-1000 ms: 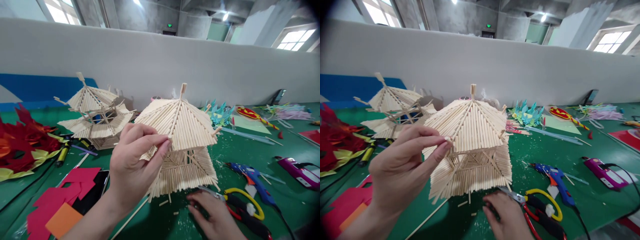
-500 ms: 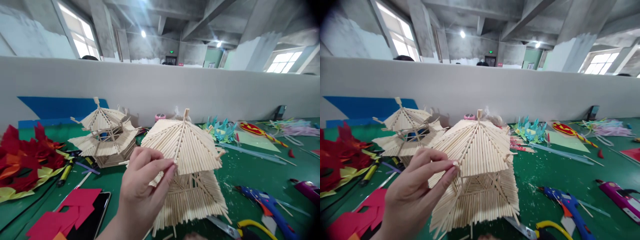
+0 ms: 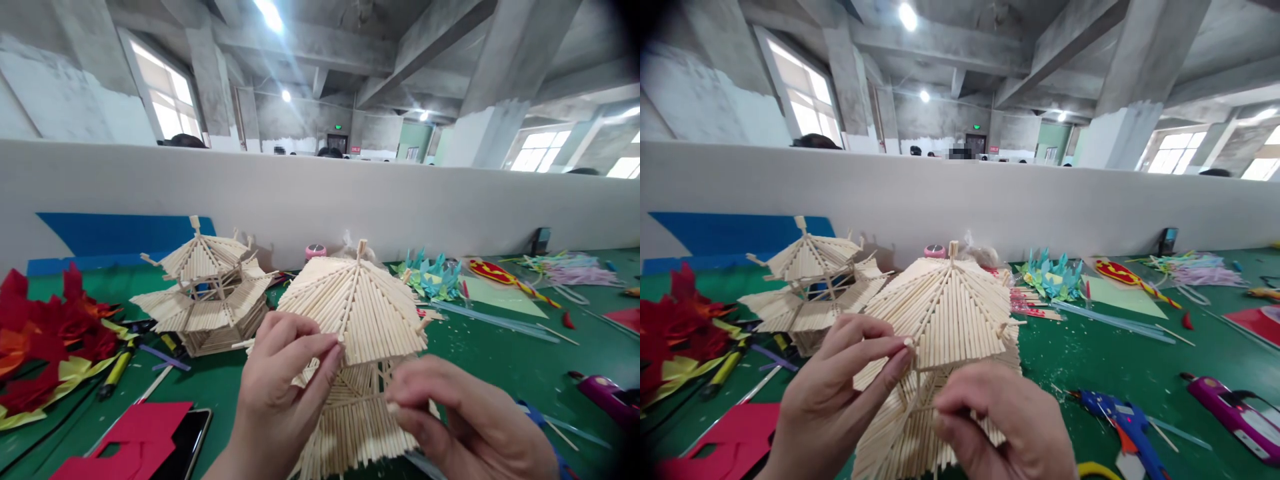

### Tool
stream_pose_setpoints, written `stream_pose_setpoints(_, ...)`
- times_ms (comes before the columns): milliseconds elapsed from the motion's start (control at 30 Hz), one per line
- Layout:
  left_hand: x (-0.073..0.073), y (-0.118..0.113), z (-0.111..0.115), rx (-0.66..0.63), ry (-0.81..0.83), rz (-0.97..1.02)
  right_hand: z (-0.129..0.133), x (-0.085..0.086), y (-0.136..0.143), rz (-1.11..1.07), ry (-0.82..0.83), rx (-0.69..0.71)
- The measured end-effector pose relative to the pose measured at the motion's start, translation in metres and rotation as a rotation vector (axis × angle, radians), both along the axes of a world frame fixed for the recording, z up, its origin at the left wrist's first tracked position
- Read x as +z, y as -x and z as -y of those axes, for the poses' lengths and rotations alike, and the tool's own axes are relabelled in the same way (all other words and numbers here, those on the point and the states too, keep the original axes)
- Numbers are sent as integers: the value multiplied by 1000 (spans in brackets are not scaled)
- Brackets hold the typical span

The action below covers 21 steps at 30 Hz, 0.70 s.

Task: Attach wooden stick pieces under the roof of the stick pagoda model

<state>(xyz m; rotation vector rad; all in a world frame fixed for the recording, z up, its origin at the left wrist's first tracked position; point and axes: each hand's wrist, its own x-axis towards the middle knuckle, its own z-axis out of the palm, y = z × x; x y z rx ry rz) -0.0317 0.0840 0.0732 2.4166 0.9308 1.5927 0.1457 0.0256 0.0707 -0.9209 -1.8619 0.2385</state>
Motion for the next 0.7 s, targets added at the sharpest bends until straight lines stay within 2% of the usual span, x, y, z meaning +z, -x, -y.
stream_pose_setpoints(133,-2,1,-1,-20,2,6,-18,8,11,-109,-3,-64)
stream_pose_setpoints(267,-1,3,0,-27,-1,11,-25,12,16,-130,-1,-116)
stream_pose_setpoints(500,-2,2,0,-18,-6,11,-32,17,19,-84,40,-102)
stream_pose_setpoints(700,-2,1,1,0,-5,17,-37,19,21,-58,103,-30)
